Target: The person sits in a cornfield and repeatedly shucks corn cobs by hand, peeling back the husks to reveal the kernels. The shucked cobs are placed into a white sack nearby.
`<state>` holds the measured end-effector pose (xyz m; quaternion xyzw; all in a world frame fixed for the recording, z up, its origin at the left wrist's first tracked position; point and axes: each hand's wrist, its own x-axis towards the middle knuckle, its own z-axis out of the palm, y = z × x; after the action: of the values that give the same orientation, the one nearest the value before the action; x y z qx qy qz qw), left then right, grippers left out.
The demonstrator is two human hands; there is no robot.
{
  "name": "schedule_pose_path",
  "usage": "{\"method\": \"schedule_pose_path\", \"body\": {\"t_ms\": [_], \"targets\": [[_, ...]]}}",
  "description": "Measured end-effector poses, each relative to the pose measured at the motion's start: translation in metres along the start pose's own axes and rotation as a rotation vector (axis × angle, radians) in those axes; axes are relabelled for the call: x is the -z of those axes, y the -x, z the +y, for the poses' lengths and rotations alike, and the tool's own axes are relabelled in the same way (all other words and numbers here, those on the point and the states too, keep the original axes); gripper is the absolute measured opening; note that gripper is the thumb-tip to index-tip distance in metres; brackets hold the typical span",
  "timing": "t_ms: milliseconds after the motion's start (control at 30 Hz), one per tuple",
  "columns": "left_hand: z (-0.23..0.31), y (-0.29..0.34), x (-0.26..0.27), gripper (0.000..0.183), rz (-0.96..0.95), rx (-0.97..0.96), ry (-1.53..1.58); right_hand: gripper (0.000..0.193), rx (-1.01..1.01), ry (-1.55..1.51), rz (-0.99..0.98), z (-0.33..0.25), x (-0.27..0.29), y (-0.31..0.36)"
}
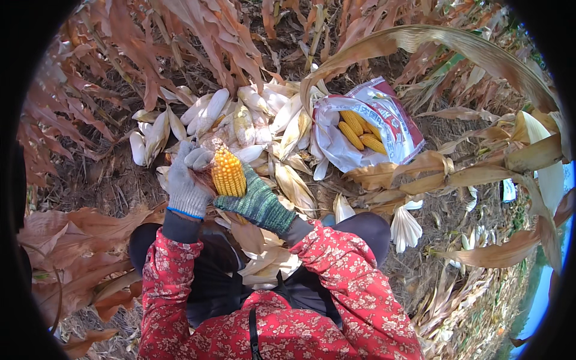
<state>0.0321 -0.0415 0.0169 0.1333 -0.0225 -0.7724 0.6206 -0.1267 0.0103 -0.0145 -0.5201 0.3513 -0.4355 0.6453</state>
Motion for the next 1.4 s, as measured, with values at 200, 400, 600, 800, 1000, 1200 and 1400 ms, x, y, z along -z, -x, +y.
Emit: {"method": "schedule_pose_path", "body": {"t_ms": [200, 400, 600, 800, 1000, 1200, 1400], "targets": [[0.0, 0.005, -0.009, 0.025, 0.09, -0.051, -0.098, 0.07, 0.002, -0.064, 0.085, 0.001, -0.003, 0.001], [0.011, 0.014, -0.042, 0.02, 0.227, -0.183, -0.251, 0.046, 0.067, -0.111, 0.31, -0.03, 0.019, -0.002], [0.103, 0.019, -0.029, 0.019, -0.176, -0.28, -0.124, 0.052, 0.242, -1.101, 0.391, -0.047, 0.105, -0.012], [0.089, 0.014, -0.04, 0.016, 0.276, -0.75, -0.786, 0.042, 0.327, -0.603, 0.529, -0.056, 0.099, 0.0], [0.036, 0.014, -0.052, 0.036, 0.17, -0.85, -1.656, 0.042, 0.191, -0.044, 0.515, -0.058, 0.066, 0.003], [0.011, 0.016, -0.036, 0.031, -0.182, -0.528, -1.94, 0.047, 0.127, 0.139, 0.386, -0.065, 0.044, 0.005], [-0.004, 0.024, -0.039, 0.035, -0.185, -0.334, -1.705, 0.057, 0.101, 0.345, 0.292, -0.055, 0.038, 0.001]]}}
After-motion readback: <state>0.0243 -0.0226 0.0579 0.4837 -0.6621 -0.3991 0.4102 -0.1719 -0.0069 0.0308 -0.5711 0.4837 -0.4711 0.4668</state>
